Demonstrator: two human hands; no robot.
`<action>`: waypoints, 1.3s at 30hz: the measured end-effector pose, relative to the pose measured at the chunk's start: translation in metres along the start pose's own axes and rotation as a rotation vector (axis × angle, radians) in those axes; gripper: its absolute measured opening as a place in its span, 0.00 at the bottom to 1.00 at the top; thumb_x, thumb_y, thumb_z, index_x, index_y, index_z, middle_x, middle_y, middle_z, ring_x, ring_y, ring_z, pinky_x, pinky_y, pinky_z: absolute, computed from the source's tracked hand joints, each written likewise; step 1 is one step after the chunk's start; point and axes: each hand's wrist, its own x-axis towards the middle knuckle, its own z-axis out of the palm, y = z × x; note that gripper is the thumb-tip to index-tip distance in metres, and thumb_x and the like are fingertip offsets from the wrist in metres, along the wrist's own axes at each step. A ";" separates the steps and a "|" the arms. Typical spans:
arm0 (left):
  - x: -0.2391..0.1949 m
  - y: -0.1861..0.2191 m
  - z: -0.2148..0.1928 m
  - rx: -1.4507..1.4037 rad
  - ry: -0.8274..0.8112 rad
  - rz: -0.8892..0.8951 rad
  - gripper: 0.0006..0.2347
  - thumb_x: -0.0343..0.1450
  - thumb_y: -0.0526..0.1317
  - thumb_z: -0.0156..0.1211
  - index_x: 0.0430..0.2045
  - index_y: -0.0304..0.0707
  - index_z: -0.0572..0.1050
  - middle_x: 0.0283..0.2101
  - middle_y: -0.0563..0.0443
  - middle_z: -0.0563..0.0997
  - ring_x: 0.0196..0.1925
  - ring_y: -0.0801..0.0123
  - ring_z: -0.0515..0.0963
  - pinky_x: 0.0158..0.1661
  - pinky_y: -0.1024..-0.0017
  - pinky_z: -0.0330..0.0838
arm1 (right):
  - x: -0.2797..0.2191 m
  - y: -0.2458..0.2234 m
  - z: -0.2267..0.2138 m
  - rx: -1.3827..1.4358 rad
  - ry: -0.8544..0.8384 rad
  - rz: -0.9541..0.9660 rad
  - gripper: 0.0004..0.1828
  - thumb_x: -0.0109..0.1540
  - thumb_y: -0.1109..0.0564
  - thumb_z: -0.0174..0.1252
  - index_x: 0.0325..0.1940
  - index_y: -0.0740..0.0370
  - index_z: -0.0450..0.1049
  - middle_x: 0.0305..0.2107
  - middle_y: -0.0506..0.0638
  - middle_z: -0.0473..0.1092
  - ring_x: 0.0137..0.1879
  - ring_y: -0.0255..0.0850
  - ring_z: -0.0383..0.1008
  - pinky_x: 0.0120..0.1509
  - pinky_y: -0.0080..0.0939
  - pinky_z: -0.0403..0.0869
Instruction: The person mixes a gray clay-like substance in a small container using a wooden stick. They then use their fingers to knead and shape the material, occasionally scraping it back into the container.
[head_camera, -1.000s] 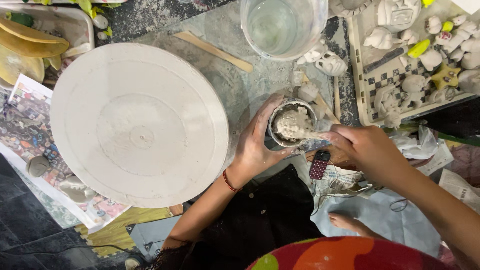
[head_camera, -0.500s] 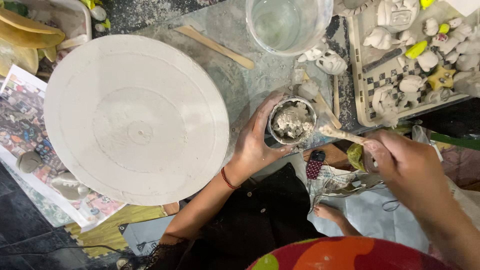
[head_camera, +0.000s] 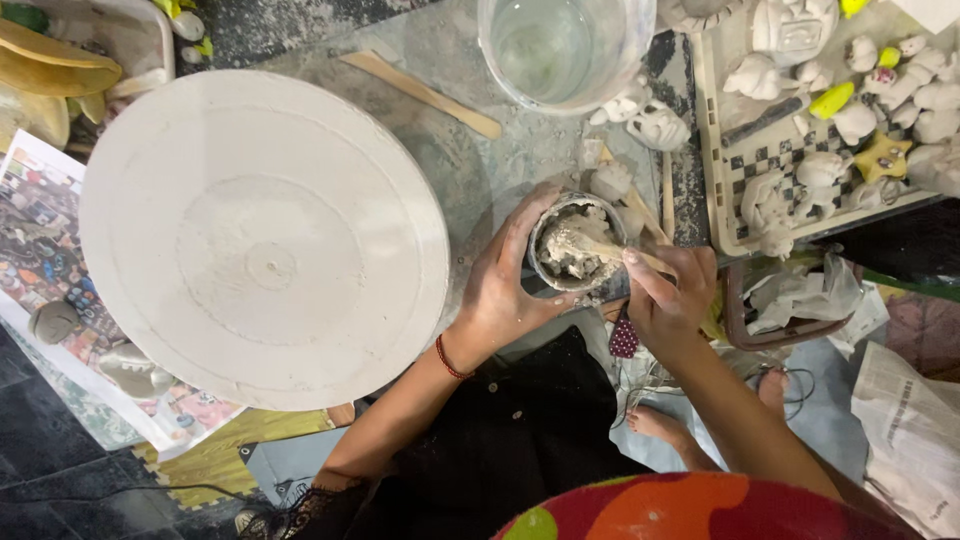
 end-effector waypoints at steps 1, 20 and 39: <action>0.001 0.000 0.000 -0.007 0.002 0.014 0.45 0.56 0.35 0.82 0.68 0.35 0.58 0.71 0.39 0.67 0.74 0.48 0.69 0.72 0.61 0.67 | 0.002 0.000 -0.001 -0.029 0.004 -0.025 0.23 0.62 0.68 0.66 0.57 0.47 0.74 0.43 0.51 0.71 0.44 0.50 0.66 0.48 0.49 0.64; -0.003 -0.005 0.005 0.026 0.034 0.063 0.45 0.57 0.37 0.83 0.69 0.36 0.57 0.70 0.39 0.68 0.73 0.50 0.70 0.72 0.60 0.68 | -0.038 0.030 -0.076 -0.448 -0.157 -0.134 0.12 0.64 0.55 0.68 0.51 0.43 0.80 0.35 0.45 0.68 0.41 0.45 0.64 0.48 0.49 0.59; -0.001 -0.003 0.004 0.042 0.053 0.097 0.44 0.58 0.35 0.82 0.68 0.35 0.57 0.70 0.38 0.67 0.74 0.47 0.68 0.73 0.58 0.64 | -0.003 -0.019 0.007 -0.048 0.159 -0.086 0.20 0.64 0.72 0.61 0.57 0.56 0.71 0.42 0.53 0.73 0.42 0.50 0.69 0.47 0.49 0.66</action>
